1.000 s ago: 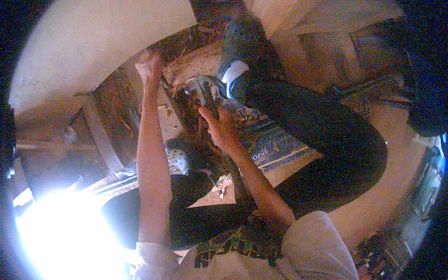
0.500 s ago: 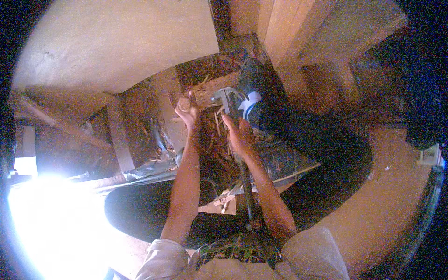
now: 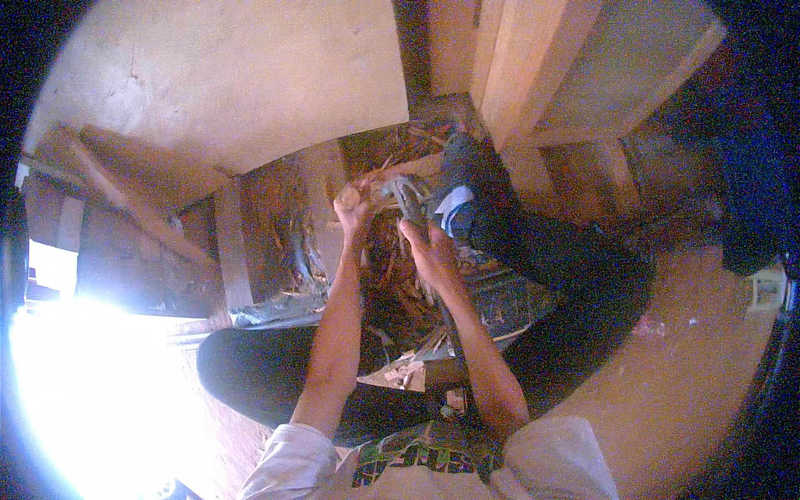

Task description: The person sits on the floor and repeatedly strikes a small piece of wood with a hammer to break it into smaller fragments. The person holds the wood with one hand and swings the hammer with the other, generating wood chips and debris.

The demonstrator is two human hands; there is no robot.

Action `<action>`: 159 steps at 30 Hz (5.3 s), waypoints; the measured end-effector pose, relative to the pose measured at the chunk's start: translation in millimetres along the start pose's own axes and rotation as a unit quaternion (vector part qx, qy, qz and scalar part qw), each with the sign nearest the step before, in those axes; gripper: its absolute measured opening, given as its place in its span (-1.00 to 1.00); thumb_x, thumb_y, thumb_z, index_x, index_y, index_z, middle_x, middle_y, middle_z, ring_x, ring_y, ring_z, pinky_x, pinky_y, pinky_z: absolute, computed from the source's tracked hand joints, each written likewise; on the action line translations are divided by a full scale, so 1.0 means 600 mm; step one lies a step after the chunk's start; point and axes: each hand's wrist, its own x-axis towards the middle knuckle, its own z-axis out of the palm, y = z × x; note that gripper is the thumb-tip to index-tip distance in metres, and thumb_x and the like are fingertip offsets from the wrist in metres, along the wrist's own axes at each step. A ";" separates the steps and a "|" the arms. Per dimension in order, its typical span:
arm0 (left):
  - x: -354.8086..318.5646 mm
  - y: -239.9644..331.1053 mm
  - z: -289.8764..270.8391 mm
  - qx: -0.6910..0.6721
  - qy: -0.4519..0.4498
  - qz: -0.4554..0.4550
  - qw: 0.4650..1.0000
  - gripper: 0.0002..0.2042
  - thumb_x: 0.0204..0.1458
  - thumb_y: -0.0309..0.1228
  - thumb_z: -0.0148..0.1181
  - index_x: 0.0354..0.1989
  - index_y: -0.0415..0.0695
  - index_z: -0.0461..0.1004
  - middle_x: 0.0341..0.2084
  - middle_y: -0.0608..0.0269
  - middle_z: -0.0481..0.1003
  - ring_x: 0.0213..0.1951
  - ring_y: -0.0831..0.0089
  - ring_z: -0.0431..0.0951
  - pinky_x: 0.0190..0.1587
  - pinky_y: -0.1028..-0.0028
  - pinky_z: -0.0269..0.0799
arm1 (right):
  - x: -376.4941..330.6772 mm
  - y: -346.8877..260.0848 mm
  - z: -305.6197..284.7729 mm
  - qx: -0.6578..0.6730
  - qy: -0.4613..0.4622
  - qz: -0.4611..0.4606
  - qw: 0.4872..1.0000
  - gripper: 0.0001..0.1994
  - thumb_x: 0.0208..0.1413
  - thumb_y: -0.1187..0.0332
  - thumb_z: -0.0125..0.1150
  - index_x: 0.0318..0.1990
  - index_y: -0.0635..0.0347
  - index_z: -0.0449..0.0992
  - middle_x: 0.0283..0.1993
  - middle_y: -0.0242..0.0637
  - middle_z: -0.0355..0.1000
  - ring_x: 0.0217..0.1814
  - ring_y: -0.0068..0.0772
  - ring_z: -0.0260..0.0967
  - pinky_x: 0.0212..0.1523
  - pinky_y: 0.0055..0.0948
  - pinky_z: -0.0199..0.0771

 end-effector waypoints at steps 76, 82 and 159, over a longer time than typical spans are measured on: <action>-0.082 -0.004 -0.082 -0.048 0.204 0.124 0.970 -0.41 0.00 -0.35 -0.16 0.24 -0.43 0.18 0.20 -0.11 0.28 0.28 0.10 0.20 0.32 0.24 0.04 | 0.057 0.039 0.097 0.320 -0.248 0.303 0.863 -0.51 0.10 -0.23 0.08 -0.47 0.02 0.26 -0.76 -0.62 -0.02 -0.84 -0.73 -0.15 -0.83 -0.65 -0.19; -0.082 0.073 -0.039 -0.108 -0.042 0.114 0.987 -0.40 -0.06 -0.49 -0.26 0.25 -0.43 0.15 0.19 -0.15 0.29 0.21 0.22 0.32 0.25 0.37 0.14 | 0.060 0.069 0.059 0.473 -0.090 0.333 0.811 -0.49 0.08 -0.29 0.03 -0.56 -0.05 0.28 -0.80 -0.64 -0.05 -0.85 -0.74 -0.17 -0.84 -0.65 -0.19; -0.192 0.019 -0.115 -0.127 0.014 -0.123 0.984 -0.51 0.17 -0.11 0.06 -0.02 -0.38 0.36 -0.20 0.11 0.50 -0.20 0.37 0.47 -0.10 0.39 0.38 | -0.043 0.039 0.090 0.283 -0.224 0.286 0.888 -0.52 0.12 -0.18 0.09 -0.44 0.07 0.26 -0.77 -0.58 0.03 -0.84 -0.68 -0.06 -0.81 -0.58 -0.09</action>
